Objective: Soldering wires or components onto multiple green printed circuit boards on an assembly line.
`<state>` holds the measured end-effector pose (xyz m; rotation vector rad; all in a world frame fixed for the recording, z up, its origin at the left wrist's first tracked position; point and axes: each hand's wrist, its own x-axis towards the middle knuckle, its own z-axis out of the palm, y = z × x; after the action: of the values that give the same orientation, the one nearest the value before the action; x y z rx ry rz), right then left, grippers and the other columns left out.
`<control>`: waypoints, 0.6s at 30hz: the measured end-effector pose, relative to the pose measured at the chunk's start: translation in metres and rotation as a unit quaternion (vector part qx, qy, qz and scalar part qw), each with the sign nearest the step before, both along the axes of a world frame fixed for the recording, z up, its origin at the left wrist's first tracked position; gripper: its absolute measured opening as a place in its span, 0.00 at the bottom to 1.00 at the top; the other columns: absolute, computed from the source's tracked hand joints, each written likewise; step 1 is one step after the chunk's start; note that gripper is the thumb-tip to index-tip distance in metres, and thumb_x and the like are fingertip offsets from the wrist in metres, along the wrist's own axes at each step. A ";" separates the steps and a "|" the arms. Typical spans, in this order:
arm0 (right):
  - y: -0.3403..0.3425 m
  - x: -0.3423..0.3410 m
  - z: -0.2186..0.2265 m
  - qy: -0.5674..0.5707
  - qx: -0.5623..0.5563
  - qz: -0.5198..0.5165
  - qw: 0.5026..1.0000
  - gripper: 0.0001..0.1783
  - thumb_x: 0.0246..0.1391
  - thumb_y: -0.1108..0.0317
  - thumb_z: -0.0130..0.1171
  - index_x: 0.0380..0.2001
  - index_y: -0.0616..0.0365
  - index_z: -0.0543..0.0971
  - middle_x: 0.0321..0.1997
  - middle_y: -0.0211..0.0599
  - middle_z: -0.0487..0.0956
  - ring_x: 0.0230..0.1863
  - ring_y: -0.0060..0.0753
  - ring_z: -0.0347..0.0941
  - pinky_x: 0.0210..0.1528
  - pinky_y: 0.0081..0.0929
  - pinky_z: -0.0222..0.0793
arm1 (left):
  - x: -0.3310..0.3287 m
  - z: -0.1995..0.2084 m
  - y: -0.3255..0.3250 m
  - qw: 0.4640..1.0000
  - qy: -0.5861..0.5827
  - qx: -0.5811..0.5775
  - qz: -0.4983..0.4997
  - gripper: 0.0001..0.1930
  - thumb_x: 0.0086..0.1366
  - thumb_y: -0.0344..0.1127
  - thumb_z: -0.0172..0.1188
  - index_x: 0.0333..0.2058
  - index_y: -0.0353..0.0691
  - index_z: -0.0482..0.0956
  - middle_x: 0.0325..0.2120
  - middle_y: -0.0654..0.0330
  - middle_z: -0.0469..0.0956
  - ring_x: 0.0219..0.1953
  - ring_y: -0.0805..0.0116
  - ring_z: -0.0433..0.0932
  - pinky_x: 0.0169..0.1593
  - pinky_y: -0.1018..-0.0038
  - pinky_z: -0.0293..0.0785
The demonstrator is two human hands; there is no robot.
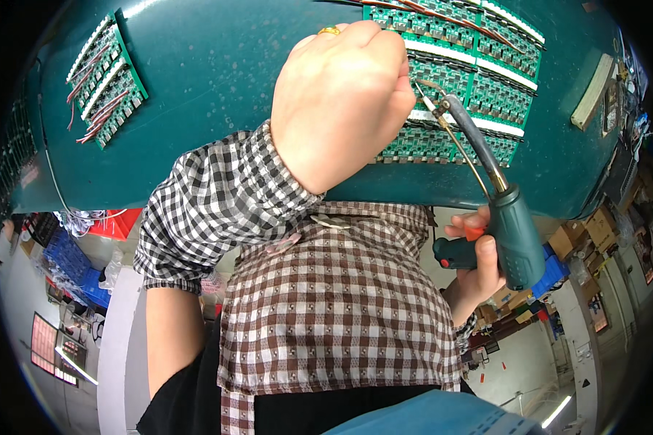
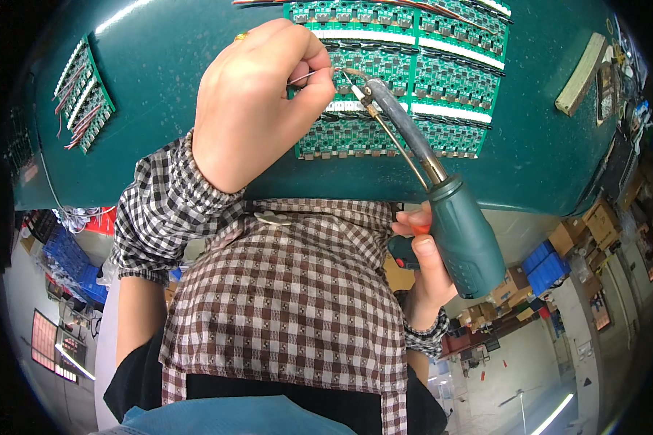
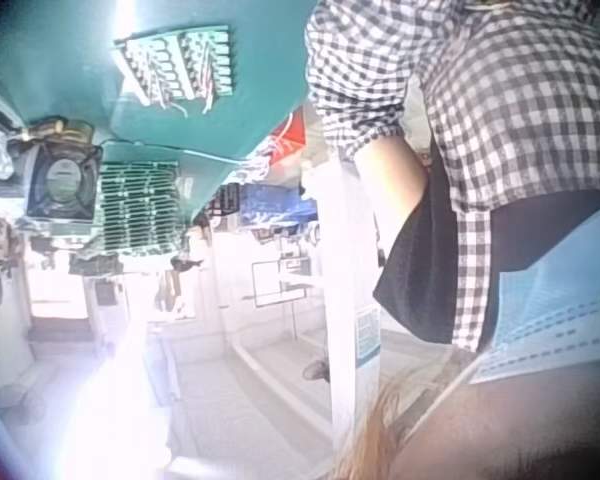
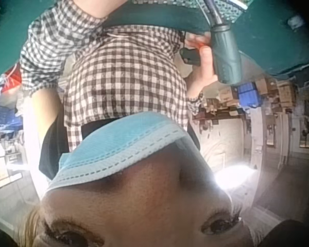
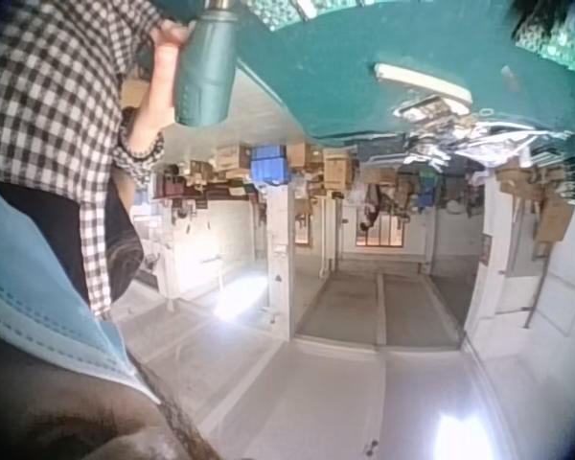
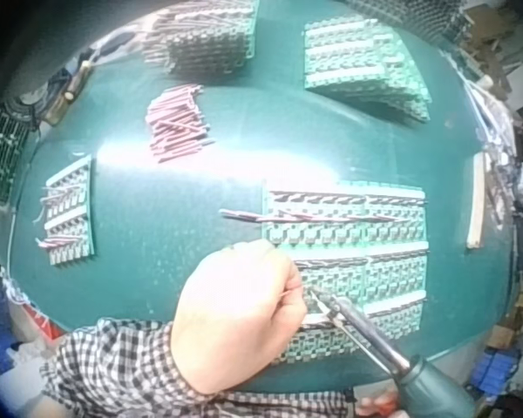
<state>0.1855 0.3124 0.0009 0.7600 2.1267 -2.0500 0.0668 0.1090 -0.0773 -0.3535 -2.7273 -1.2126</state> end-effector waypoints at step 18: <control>-0.011 -0.003 0.001 0.012 0.100 0.024 0.995 0.26 0.47 0.64 0.62 0.44 0.75 0.72 0.32 0.48 0.76 0.29 0.43 0.78 0.28 0.35 0.80 | 0.001 -0.003 0.002 1.000 0.003 0.001 0.009 0.06 0.46 0.24 0.61 0.21 0.40 0.72 0.18 0.62 0.71 0.22 0.65 0.73 0.27 0.72 0.69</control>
<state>0.1829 0.3011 0.0021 0.7020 2.3655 -1.8503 0.0676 0.1105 -0.0804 -0.3307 -2.7167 -1.2082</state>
